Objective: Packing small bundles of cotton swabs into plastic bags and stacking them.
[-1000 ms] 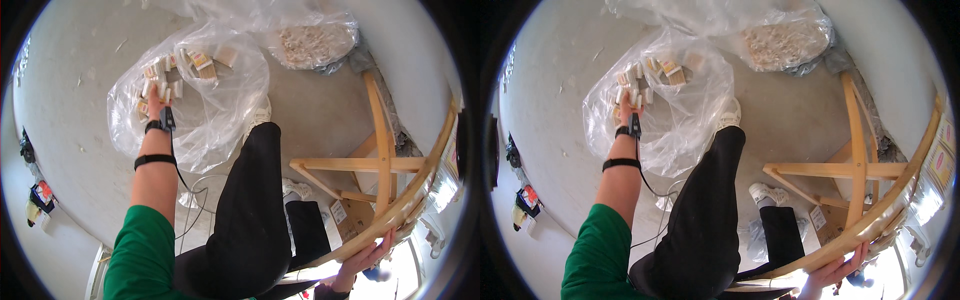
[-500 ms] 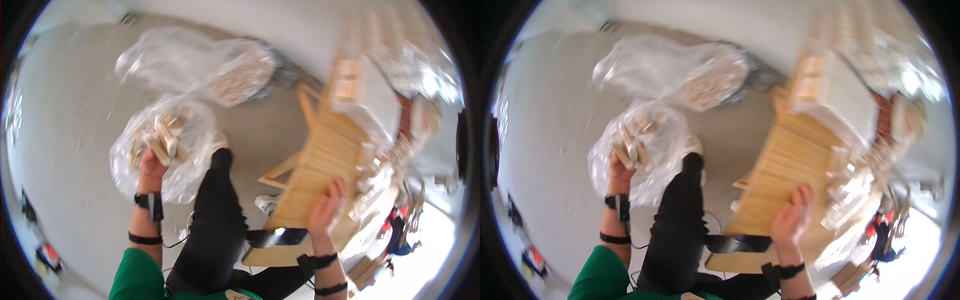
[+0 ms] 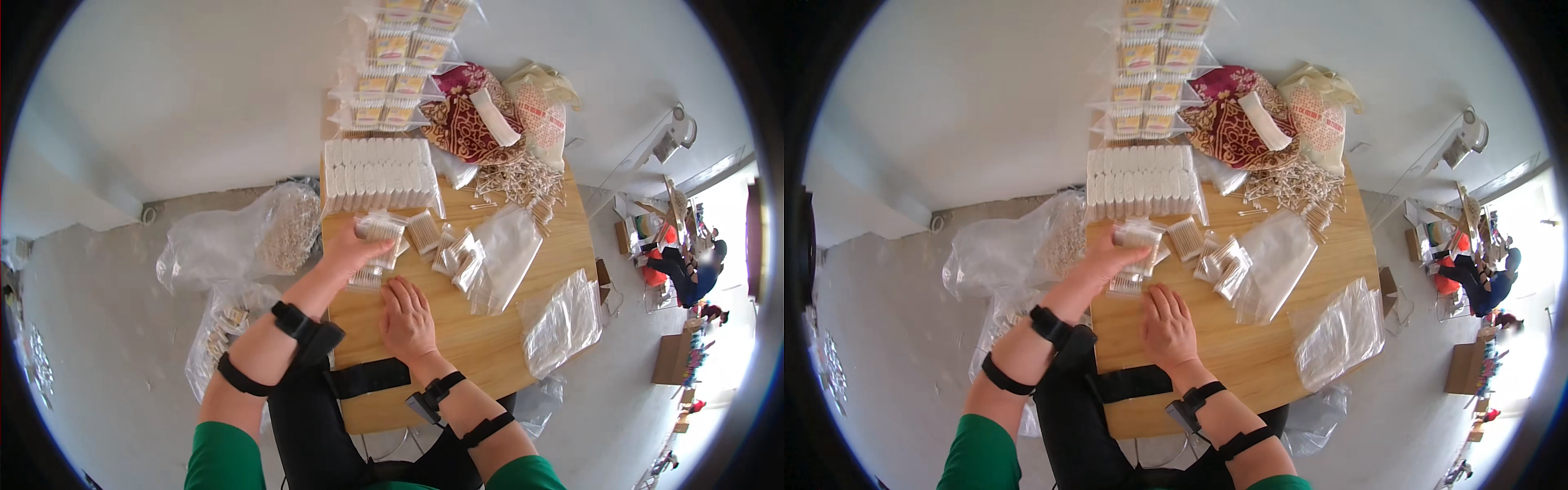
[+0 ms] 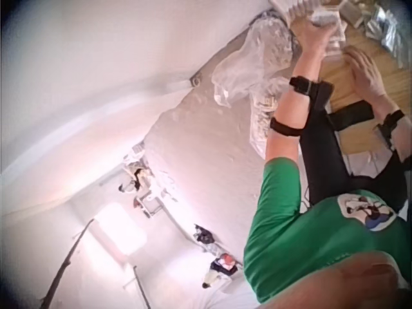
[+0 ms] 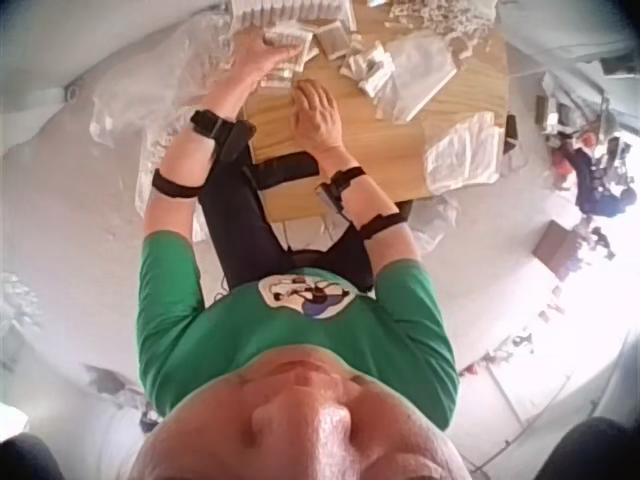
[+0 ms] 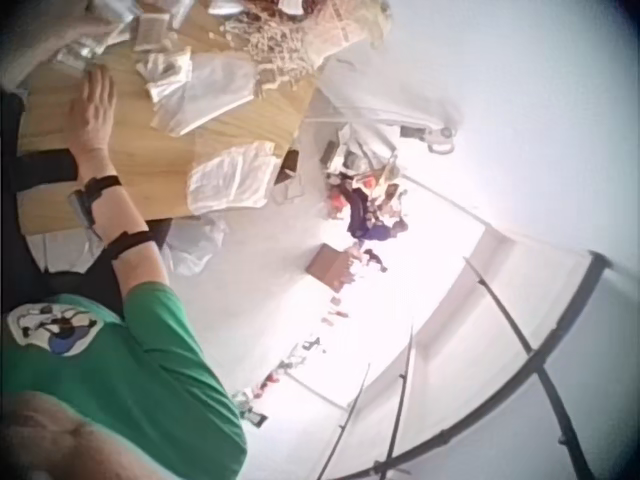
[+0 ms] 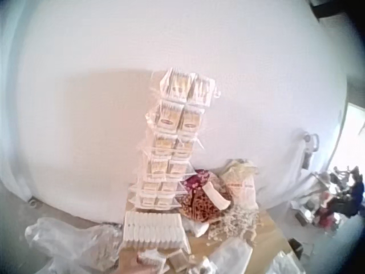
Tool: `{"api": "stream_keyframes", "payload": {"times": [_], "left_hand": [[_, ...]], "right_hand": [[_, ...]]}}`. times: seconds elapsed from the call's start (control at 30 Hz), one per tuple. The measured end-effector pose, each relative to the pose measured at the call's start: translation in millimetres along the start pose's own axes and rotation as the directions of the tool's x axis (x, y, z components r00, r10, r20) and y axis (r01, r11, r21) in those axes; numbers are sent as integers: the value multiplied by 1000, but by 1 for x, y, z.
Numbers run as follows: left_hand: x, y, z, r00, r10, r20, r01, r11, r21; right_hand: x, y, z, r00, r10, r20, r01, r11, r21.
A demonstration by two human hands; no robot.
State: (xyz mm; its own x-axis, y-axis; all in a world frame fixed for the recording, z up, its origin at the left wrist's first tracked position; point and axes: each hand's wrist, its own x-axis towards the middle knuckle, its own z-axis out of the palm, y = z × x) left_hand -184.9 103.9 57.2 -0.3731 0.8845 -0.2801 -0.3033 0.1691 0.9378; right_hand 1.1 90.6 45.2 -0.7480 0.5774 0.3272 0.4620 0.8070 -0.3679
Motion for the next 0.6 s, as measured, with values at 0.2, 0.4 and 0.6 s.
{"api": "stream_keyframes", "payload": {"times": [0.2,0.4,0.6], "left_hand": [[8,-7,50,961,186,-206,-103,929,356],[-8,-34,-23,865,465,-192,-347,828,440],[-151,-131,-237,842,-254,-476,13,892,-452]], "right_hand": [[-9,8,12,994,99,-38,-97,995,36],[-18,19,9,984,97,-152,-94,995,25],[-16,7,11,997,68,21,-70,994,79]]}}
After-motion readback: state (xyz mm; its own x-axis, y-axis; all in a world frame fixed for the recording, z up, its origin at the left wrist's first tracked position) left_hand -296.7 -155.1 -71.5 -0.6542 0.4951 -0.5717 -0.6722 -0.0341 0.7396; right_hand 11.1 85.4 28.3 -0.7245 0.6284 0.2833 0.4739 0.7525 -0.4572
